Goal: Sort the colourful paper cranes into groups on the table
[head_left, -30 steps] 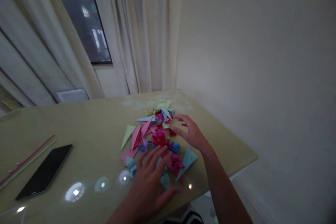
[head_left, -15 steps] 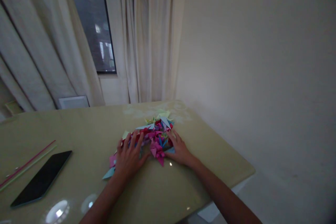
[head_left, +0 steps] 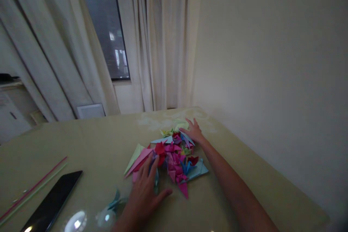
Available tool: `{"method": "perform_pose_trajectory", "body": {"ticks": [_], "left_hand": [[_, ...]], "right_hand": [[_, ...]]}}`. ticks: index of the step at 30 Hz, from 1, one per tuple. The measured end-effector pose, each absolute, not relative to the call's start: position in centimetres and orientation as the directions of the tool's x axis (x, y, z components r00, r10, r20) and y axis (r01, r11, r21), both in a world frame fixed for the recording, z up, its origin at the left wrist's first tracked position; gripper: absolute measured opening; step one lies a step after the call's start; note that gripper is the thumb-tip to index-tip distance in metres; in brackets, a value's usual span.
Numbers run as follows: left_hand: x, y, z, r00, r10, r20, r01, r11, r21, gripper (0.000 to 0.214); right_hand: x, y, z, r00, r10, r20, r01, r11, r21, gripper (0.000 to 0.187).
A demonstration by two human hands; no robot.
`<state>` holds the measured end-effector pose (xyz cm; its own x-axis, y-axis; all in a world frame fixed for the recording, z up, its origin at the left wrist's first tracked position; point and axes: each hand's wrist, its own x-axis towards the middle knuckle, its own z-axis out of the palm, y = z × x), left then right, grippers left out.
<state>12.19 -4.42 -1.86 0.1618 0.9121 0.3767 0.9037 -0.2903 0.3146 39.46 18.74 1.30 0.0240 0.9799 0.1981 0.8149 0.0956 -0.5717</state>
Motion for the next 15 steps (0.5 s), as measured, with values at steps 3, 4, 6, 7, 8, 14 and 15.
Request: {"method": "perform_pose_trajectory", "body": {"ticks": [3,4,6,7,8,14,15], "left_hand": [[11.6,-4.6,-2.0,0.173,0.825,0.538,0.91,-0.342,0.233,0.084],[10.9,-4.8,-2.0,0.118,0.814,0.569,0.933,-0.287,0.217,0.081],[9.1,-5.3,-2.2,-0.037,0.816,0.577,0.971,-0.107,0.213,0.078],[8.2,-5.6,-2.5,-0.108,0.824,0.556,0.976,-0.019,0.217,0.077],[7.3,-5.8,-2.8,-0.156,0.841,0.518,0.975,0.046,0.219,0.077],[7.0,-5.7,-3.7,-0.226,0.908,0.353,0.944,0.115,0.309,0.074],[7.6,-5.5,-3.4,-0.223,0.91,0.349,0.931,0.093,0.353,0.074]], "right_hand": [[38.8,20.8,1.4,0.014,0.969,0.248,0.838,0.124,-0.531,0.09],[38.7,21.2,1.3,-0.01,0.966,0.259,0.843,0.148,-0.517,0.088],[38.6,21.9,1.0,-0.101,0.962,0.255,0.845,0.218,-0.488,0.083],[38.5,22.0,0.8,-0.155,0.959,0.236,0.839,0.255,-0.482,0.08],[38.5,22.1,0.6,-0.207,0.955,0.211,0.828,0.286,-0.483,0.075],[36.3,20.4,0.9,-0.485,0.865,0.127,0.735,0.482,-0.477,0.063],[35.7,20.0,1.2,-0.527,0.842,0.117,0.716,0.514,-0.471,0.063]]}}
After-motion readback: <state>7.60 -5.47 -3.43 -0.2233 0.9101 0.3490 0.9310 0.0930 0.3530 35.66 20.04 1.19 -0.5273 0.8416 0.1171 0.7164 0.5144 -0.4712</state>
